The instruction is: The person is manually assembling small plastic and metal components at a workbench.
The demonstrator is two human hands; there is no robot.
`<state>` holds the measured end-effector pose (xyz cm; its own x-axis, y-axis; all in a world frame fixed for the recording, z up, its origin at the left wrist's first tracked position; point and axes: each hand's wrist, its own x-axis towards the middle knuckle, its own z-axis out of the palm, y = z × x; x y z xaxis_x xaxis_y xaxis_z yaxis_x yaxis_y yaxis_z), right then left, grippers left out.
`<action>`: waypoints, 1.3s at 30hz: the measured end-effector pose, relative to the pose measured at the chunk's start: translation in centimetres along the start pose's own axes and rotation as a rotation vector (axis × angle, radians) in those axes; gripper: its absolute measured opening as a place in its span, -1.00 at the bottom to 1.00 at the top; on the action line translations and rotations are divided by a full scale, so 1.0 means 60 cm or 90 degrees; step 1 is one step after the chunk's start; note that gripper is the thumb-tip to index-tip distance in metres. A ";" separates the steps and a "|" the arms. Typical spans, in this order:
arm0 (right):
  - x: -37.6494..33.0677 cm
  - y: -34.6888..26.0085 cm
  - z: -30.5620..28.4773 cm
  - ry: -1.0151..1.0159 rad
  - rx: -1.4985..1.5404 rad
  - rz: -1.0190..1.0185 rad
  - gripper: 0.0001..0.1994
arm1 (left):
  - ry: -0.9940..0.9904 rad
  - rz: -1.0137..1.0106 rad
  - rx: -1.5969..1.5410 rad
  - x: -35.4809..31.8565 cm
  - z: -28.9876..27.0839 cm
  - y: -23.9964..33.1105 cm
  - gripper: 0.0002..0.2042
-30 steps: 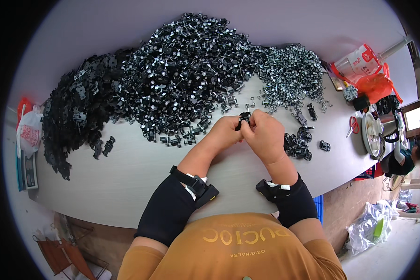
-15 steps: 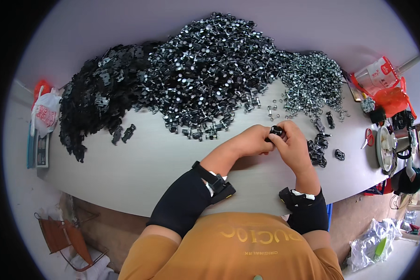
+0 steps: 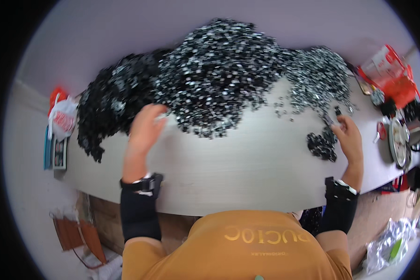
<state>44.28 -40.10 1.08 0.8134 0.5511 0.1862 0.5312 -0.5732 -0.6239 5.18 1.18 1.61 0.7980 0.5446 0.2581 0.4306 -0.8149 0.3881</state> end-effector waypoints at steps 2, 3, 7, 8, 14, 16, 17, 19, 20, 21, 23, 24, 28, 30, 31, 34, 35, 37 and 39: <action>0.003 -0.033 0.022 0.017 0.063 -0.046 -0.71 | 0.019 -0.061 0.230 -0.040 -0.026 -0.057 -0.66; 0.005 -0.040 0.047 -0.056 0.080 -0.043 -0.72 | 0.001 -0.130 0.232 -0.058 -0.025 -0.068 -0.66; 0.009 -0.113 0.122 -0.170 -0.007 -0.068 -0.78 | -0.133 -0.209 0.205 -0.090 -0.001 -0.126 -0.65; 0.016 -0.104 0.146 -0.148 -0.045 -0.084 -0.80 | -0.112 -0.206 0.193 -0.083 0.002 -0.121 -0.65; 0.035 -0.095 0.203 -0.184 -0.048 -0.121 -0.88 | -0.140 -0.256 0.051 -0.082 -0.002 -0.129 -0.65; 0.027 -0.097 0.199 -0.225 -0.007 -0.107 -0.89 | -0.178 -0.305 0.018 -0.077 0.002 -0.102 -0.65; 0.023 -0.092 0.200 -0.217 -0.015 -0.144 -0.89 | -0.189 -0.293 0.016 -0.073 0.003 -0.084 -0.65; 0.019 -0.091 0.210 -0.205 -0.004 -0.175 -0.87 | -0.204 -0.270 0.008 -0.081 0.002 -0.067 -0.63; 0.020 -0.089 0.205 -0.197 0.020 -0.173 -0.83 | -0.223 -0.283 -0.030 -0.077 0.009 -0.058 -0.61; 0.021 -0.087 0.203 -0.190 0.044 -0.175 -0.79 | -0.230 -0.267 -0.022 -0.076 0.016 -0.056 -0.62; 0.018 -0.081 0.204 -0.155 0.063 -0.171 -0.74 | -0.242 -0.241 -0.008 -0.060 0.026 -0.031 -0.62; 0.017 -0.075 0.202 -0.129 0.068 -0.175 -0.70 | -0.225 -0.238 -0.104 -0.045 0.029 0.005 -0.63; 0.021 -0.070 0.220 -0.137 0.006 -0.155 -0.69 | -0.199 -0.125 -0.520 0.011 0.051 0.140 -0.64; 0.020 -0.065 0.218 -0.134 0.023 -0.175 -0.71 | -0.285 -0.104 -0.635 0.050 0.082 0.208 -0.66; 0.021 -0.069 0.218 -0.132 0.021 -0.177 -0.71 | -0.295 -0.148 -0.682 0.067 0.100 0.236 -0.70; 0.025 -0.066 0.216 -0.141 0.029 -0.164 -0.77 | -0.345 -0.240 -0.781 0.108 0.178 0.289 -0.77; 0.022 -0.065 0.217 -0.131 0.031 -0.194 -0.78 | -0.360 -0.241 -0.794 0.116 0.202 0.292 -0.76; 0.020 -0.064 0.212 -0.119 0.028 -0.221 -0.79 | -0.361 -0.249 -0.806 0.119 0.233 0.299 -0.74; 0.012 -0.067 0.203 -0.149 0.056 -0.280 -0.77 | -0.371 -0.245 -0.815 0.115 0.249 0.303 -0.73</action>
<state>39.85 -30.01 -5.54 0.4372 0.8556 0.2771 0.7817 -0.2091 -0.5875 24.80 -12.84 -2.79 0.9108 0.2737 -0.3090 0.2389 0.2609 0.9353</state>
